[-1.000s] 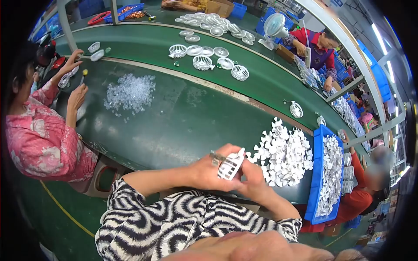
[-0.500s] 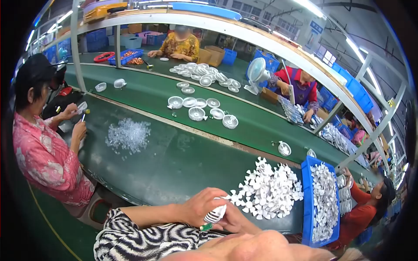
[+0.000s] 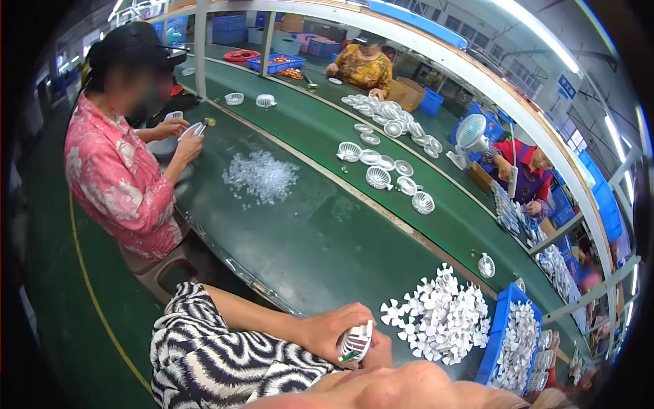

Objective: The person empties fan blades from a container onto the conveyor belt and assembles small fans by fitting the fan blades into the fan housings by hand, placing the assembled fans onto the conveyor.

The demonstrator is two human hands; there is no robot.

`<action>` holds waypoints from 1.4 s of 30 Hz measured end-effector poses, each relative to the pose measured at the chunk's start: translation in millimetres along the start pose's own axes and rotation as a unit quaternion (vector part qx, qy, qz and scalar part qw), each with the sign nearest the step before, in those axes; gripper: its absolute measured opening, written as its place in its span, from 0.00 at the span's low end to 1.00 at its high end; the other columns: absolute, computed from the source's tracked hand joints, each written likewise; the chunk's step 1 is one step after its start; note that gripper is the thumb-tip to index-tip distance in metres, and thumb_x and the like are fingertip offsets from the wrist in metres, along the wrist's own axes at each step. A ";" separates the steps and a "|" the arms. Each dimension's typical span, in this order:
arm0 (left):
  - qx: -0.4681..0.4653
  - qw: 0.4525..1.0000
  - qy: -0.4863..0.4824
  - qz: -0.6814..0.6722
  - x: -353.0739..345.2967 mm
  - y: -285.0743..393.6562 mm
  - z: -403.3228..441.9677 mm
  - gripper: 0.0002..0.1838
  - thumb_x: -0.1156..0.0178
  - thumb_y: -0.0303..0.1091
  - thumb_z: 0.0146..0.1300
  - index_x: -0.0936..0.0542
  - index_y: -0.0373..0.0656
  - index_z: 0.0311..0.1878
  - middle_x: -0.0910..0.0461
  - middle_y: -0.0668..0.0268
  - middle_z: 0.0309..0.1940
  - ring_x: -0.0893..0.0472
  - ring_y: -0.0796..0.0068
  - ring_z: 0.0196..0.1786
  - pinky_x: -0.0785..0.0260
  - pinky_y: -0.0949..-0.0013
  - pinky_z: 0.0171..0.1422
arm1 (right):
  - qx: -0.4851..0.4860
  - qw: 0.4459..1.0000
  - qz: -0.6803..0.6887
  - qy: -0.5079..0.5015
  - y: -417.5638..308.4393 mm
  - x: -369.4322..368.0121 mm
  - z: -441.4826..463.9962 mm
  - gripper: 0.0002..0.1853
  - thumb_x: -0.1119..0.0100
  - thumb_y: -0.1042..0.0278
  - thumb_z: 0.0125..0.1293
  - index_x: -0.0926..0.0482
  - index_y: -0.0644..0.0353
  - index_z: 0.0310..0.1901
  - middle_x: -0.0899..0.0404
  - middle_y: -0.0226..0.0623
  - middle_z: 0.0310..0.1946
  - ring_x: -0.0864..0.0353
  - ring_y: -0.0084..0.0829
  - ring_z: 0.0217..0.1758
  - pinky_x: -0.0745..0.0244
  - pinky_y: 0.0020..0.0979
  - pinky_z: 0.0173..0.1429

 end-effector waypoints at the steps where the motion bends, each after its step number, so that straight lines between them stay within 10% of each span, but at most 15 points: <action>1: 0.002 1.000 0.003 0.000 -0.6 -0.4 -5.0 0.42 0.24 0.45 0.41 0.35 0.38 0.56 0.32 0.54 0.48 0.29 0.55 0.50 0.32 0.60 0.51 | -0.002 1.000 -0.001 -0.003 3.2 4.2 -2.2 0.08 0.43 0.73 0.61 0.20 0.66 0.39 0.18 0.32 0.34 0.23 0.19 0.34 0.26 0.24 0.37; 4: 0.146 0.988 -0.014 -0.049 -8.0 -18.6 -16.1 0.43 0.25 0.48 0.42 0.36 0.41 0.58 0.34 0.57 0.46 0.29 0.60 0.52 0.33 0.62 0.52 | -0.004 0.993 -0.106 -0.057 -1.7 3.2 -5.7 0.09 0.43 0.74 0.60 0.20 0.66 0.42 0.18 0.33 0.35 0.22 0.19 0.36 0.26 0.24 0.40; 7: 0.234 0.968 -0.012 -0.090 -4.3 -31.1 -10.5 0.48 0.27 0.49 0.44 0.41 0.40 0.64 0.36 0.55 0.53 0.30 0.57 0.56 0.36 0.59 0.59 | 0.000 0.997 0.077 0.020 -12.0 3.3 3.7 0.10 0.45 0.77 0.62 0.22 0.68 0.44 0.18 0.35 0.36 0.21 0.20 0.38 0.25 0.24 0.43; 12: 0.228 0.954 -0.021 -0.192 -9.8 -53.0 -4.1 0.52 0.27 0.44 0.45 0.47 0.46 0.70 0.44 0.52 0.64 0.37 0.59 0.65 0.41 0.60 0.67 | 0.068 0.995 0.047 0.051 3.8 2.9 32.4 0.14 0.44 0.75 0.63 0.26 0.70 0.49 0.20 0.37 0.43 0.21 0.24 0.46 0.25 0.27 0.50; 15: 0.340 0.862 -0.039 -0.375 -12.4 -62.2 -5.1 0.48 0.28 0.34 0.48 0.46 0.45 0.69 0.27 0.57 0.50 0.23 0.71 0.49 0.27 0.68 0.51 | 0.050 0.995 0.082 0.020 17.8 -2.0 37.9 0.17 0.43 0.73 0.63 0.27 0.68 0.53 0.21 0.36 0.46 0.22 0.23 0.49 0.27 0.26 0.53; 30: 0.301 0.908 -0.018 -0.292 -32.2 -36.9 -23.4 0.39 0.27 0.29 0.46 0.38 0.41 0.60 0.26 0.64 0.44 0.24 0.77 0.48 0.30 0.71 0.53 | 0.070 0.994 -0.087 -0.008 18.6 8.6 -1.8 0.14 0.39 0.71 0.58 0.24 0.66 0.45 0.19 0.37 0.33 0.21 0.21 0.36 0.24 0.26 0.41; 34: 0.301 0.931 0.182 -0.094 27.0 -56.5 -40.4 0.37 0.28 0.30 0.44 0.37 0.45 0.58 0.27 0.64 0.40 0.25 0.77 0.40 0.28 0.71 0.46 | 0.058 0.982 -0.101 0.150 -5.3 77.6 -15.4 0.07 0.41 0.72 0.60 0.25 0.65 0.38 0.20 0.32 0.25 0.24 0.17 0.25 0.29 0.22 0.28; 37: 0.353 0.895 0.073 -0.261 -12.4 -76.4 -41.9 0.41 0.29 0.31 0.45 0.40 0.45 0.62 0.28 0.62 0.51 0.26 0.72 0.54 0.29 0.67 0.55 | -0.023 0.987 0.009 0.162 -6.1 88.8 -22.1 0.05 0.44 0.72 0.64 0.25 0.64 0.39 0.23 0.28 0.22 0.29 0.14 0.20 0.34 0.19 0.23; 42: 0.350 0.785 0.052 -0.508 -12.9 -119.9 0.2 0.35 0.38 0.28 0.57 0.42 0.47 0.68 0.31 0.62 0.59 0.29 0.70 0.60 0.32 0.63 0.61 | 0.120 0.953 -0.262 0.096 -20.5 87.0 7.1 0.21 0.35 0.75 0.55 0.27 0.66 0.51 0.24 0.31 0.32 0.26 0.16 0.31 0.29 0.20 0.34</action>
Point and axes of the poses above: each hand's wrist, its own z-axis towards the middle knuckle, its own x-axis out of the back of the hand, y = z × x, the point moved 7 cm from there along z, towards the middle knuckle
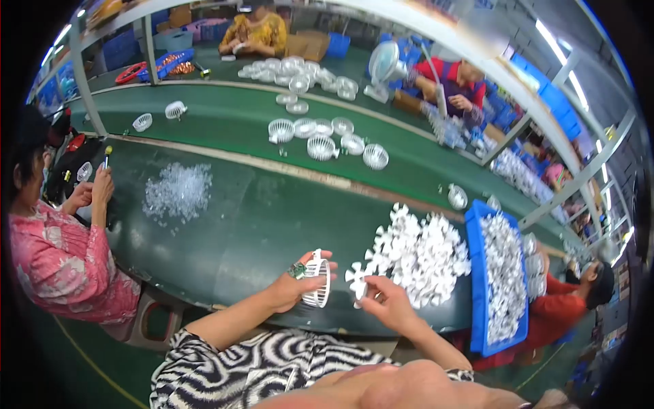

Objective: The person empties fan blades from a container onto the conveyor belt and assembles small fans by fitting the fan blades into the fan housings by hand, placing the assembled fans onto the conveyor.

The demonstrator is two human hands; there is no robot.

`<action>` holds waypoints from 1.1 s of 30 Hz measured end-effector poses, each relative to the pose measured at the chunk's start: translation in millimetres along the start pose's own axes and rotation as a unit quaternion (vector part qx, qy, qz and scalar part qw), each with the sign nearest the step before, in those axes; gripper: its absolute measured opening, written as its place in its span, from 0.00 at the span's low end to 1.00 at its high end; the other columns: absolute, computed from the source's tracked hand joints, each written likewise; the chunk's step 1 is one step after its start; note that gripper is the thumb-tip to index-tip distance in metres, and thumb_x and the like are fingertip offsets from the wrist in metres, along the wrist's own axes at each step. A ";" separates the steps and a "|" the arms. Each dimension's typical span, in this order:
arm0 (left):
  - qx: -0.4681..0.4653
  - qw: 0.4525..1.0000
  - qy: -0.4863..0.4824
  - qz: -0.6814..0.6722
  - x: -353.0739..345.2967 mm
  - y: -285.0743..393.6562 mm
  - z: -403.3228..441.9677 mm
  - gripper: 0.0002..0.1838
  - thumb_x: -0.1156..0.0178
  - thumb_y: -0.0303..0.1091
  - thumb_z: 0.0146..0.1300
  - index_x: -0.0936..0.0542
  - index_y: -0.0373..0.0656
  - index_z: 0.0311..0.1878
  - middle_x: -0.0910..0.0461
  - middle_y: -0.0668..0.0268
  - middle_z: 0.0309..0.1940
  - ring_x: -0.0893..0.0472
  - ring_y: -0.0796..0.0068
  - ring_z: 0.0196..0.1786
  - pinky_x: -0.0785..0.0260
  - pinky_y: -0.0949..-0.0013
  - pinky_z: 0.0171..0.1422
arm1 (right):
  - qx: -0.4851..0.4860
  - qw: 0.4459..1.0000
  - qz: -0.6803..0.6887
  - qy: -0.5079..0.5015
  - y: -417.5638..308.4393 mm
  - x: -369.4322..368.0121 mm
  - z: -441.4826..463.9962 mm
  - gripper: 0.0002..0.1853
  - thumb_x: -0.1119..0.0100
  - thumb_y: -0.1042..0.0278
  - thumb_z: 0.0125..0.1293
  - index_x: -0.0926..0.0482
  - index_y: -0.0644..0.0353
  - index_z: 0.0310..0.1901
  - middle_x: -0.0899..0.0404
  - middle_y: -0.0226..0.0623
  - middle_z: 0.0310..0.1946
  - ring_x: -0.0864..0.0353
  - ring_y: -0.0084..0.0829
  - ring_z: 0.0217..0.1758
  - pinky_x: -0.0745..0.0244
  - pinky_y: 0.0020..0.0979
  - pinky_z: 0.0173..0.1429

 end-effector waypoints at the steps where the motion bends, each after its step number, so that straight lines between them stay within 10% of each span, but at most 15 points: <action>1: 0.025 0.999 0.013 -0.018 9.3 0.5 10.4 0.34 0.39 0.30 0.58 0.41 0.47 0.67 0.31 0.61 0.60 0.28 0.69 0.61 0.32 0.61 0.62 | 0.010 1.000 -0.003 0.003 -7.8 6.3 10.3 0.21 0.35 0.74 0.55 0.27 0.65 0.51 0.24 0.30 0.32 0.26 0.16 0.30 0.29 0.20 0.33; 5: 0.047 0.996 0.077 -0.014 57.0 10.3 38.3 0.15 0.45 0.33 0.65 0.28 0.38 0.53 0.22 0.66 0.43 0.21 0.76 0.44 0.26 0.70 0.48 | 0.059 0.994 -0.089 0.037 -62.2 36.3 56.9 0.25 0.33 0.68 0.54 0.31 0.60 0.53 0.24 0.34 0.28 0.25 0.24 0.26 0.27 0.27 0.33; 9: 0.041 0.975 0.142 0.166 101.8 24.4 37.8 0.18 0.40 0.34 0.59 0.26 0.36 0.51 0.23 0.62 0.43 0.22 0.71 0.43 0.28 0.68 0.47 | 0.276 0.942 -0.100 0.163 -171.6 96.3 145.1 0.12 0.37 0.73 0.56 0.24 0.61 0.42 0.24 0.25 0.28 0.30 0.14 0.26 0.32 0.19 0.31; 11: -0.108 0.809 0.210 0.539 106.8 71.0 20.5 0.21 0.39 0.35 0.58 0.28 0.34 0.53 0.26 0.56 0.46 0.23 0.64 0.47 0.29 0.65 0.51 | 0.356 0.905 -0.073 0.221 -242.7 131.3 190.4 0.09 0.40 0.68 0.58 0.21 0.63 0.38 0.23 0.27 0.26 0.29 0.15 0.24 0.34 0.20 0.26; 19: -0.208 0.862 0.131 0.444 60.3 209.5 -27.6 0.19 0.41 0.32 0.61 0.28 0.36 0.54 0.22 0.59 0.48 0.22 0.72 0.48 0.29 0.68 0.53 | 0.426 0.851 -0.061 0.300 -414.0 214.8 359.6 0.18 0.37 0.70 0.54 0.21 0.66 0.47 0.18 0.37 0.29 0.23 0.24 0.27 0.27 0.27 0.31; 21: -0.221 0.882 0.085 0.408 36.8 233.5 -41.0 0.16 0.43 0.29 0.64 0.28 0.36 0.54 0.22 0.62 0.48 0.23 0.75 0.50 0.30 0.71 0.55 | 0.565 0.534 -0.345 0.525 -407.0 227.5 380.5 0.18 0.37 0.70 0.54 0.21 0.69 0.46 0.19 0.39 0.30 0.22 0.24 0.27 0.26 0.26 0.32; 22: -0.241 0.894 0.054 0.375 23.3 243.0 -47.6 0.16 0.44 0.28 0.65 0.28 0.35 0.55 0.22 0.61 0.48 0.23 0.75 0.51 0.31 0.71 0.56 | 0.418 0.811 -0.149 0.381 -405.6 200.0 334.4 0.20 0.36 0.69 0.54 0.22 0.70 0.47 0.18 0.45 0.34 0.20 0.25 0.32 0.24 0.26 0.36; 23: -0.262 0.903 0.023 0.339 9.9 252.1 -55.0 0.16 0.46 0.27 0.65 0.28 0.35 0.55 0.22 0.60 0.48 0.23 0.74 0.52 0.32 0.71 0.58 | 0.396 0.861 -0.011 0.318 -390.8 186.1 317.2 0.23 0.35 0.67 0.53 0.23 0.68 0.51 0.19 0.50 0.39 0.20 0.29 0.36 0.24 0.26 0.39; 26: -0.259 0.931 -0.153 0.208 -45.5 275.6 -84.2 0.15 0.51 0.25 0.67 0.28 0.31 0.56 0.22 0.57 0.48 0.23 0.70 0.53 0.34 0.69 0.61 | 0.435 0.879 -0.072 0.182 -355.7 122.6 220.4 0.16 0.42 0.67 0.61 0.22 0.69 0.48 0.20 0.40 0.39 0.23 0.23 0.38 0.30 0.21 0.47; 28: -0.244 0.943 -0.119 0.191 -77.6 287.3 -102.5 0.17 0.51 0.30 0.64 0.30 0.27 0.52 0.20 0.43 0.36 0.19 0.50 0.44 0.29 0.50 0.53 | 0.321 0.943 0.082 0.031 -317.0 85.5 170.3 0.17 0.50 0.72 0.64 0.27 0.70 0.53 0.22 0.43 0.36 0.25 0.24 0.35 0.29 0.22 0.49; 33: -0.240 0.945 -0.142 0.172 -57.3 266.2 -89.0 0.17 0.52 0.29 0.65 0.31 0.28 0.54 0.23 0.44 0.39 0.21 0.51 0.47 0.32 0.51 0.56 | 0.241 0.956 0.164 0.038 -263.9 76.3 129.8 0.16 0.49 0.71 0.64 0.27 0.66 0.53 0.22 0.42 0.36 0.25 0.25 0.34 0.29 0.23 0.47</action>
Point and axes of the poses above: each hand's wrist, its own z-axis towards the middle knuckle, its own x-axis out of the back of the hand, y = z × x, the point moved 7 cm from there along z, towards the middle knuckle
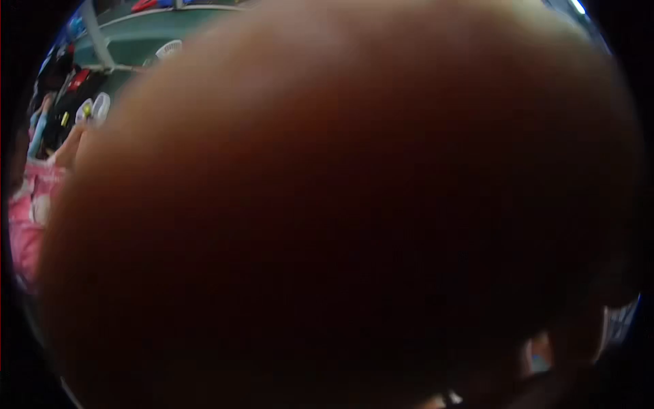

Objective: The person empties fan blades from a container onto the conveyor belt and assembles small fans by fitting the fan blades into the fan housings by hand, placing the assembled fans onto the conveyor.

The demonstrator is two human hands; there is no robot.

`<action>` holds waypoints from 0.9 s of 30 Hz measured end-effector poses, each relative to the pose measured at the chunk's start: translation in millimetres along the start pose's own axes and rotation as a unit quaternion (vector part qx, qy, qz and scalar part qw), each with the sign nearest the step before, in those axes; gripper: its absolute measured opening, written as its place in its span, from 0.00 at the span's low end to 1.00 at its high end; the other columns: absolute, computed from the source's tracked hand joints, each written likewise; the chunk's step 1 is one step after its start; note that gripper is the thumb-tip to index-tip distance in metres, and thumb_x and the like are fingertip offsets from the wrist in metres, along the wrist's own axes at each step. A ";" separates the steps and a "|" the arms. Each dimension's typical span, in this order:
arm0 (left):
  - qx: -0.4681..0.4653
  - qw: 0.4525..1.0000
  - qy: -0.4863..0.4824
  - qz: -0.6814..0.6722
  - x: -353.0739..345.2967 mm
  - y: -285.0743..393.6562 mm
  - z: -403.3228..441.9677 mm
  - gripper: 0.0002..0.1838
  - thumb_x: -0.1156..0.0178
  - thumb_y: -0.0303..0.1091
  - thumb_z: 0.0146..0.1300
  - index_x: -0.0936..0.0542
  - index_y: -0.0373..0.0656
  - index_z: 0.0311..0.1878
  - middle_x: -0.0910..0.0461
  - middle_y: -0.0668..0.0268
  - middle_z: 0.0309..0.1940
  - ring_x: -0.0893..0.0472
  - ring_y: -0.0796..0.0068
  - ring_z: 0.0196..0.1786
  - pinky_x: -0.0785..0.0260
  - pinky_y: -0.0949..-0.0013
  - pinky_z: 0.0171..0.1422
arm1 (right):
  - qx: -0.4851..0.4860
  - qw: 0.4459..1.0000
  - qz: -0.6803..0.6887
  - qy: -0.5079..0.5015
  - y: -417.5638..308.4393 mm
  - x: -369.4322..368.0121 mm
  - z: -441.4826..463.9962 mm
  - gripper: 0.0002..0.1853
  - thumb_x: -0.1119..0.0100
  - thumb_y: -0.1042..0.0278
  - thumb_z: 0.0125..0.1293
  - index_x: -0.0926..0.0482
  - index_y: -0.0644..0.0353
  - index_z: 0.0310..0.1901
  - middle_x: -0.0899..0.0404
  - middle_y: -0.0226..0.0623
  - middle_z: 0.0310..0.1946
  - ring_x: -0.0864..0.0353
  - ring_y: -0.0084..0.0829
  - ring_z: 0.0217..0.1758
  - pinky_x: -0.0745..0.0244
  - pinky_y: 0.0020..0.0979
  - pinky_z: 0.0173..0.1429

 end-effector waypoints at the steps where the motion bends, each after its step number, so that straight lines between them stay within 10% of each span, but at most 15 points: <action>1: -0.016 1.000 -0.017 0.005 -1.2 -0.5 3.1 0.17 0.52 0.29 0.66 0.31 0.28 0.54 0.23 0.45 0.40 0.22 0.52 0.48 0.33 0.51 0.56 | 0.001 1.000 0.009 0.013 -4.6 5.7 -9.4 0.16 0.49 0.71 0.64 0.27 0.66 0.53 0.22 0.42 0.36 0.25 0.25 0.34 0.29 0.23 0.47; 21: -0.323 0.944 -0.069 0.018 -84.3 74.6 -113.0 0.19 0.55 0.28 0.70 0.37 0.33 0.62 0.34 0.50 0.58 0.32 0.59 0.61 0.48 0.56 0.69 | -0.152 0.956 0.247 0.045 -127.2 -6.1 -82.9 0.11 0.46 0.66 0.67 0.26 0.49 0.51 0.22 0.38 0.37 0.24 0.31 0.32 0.27 0.27 0.38; 27: -0.450 0.882 -0.127 -0.058 -83.6 48.8 -85.1 0.20 0.56 0.28 0.72 0.38 0.35 0.65 0.37 0.52 0.63 0.34 0.62 0.65 0.53 0.57 0.73 | -0.065 0.971 0.222 0.062 -103.2 52.8 -147.5 0.12 0.43 0.63 0.65 0.25 0.53 0.48 0.23 0.38 0.39 0.24 0.31 0.36 0.26 0.29 0.39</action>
Point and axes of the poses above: each hand's wrist, its own z-axis towards the middle knuckle, its own x-axis out of the back of the hand, y = z × x, the point moved 7 cm from there along z, towards the middle knuckle
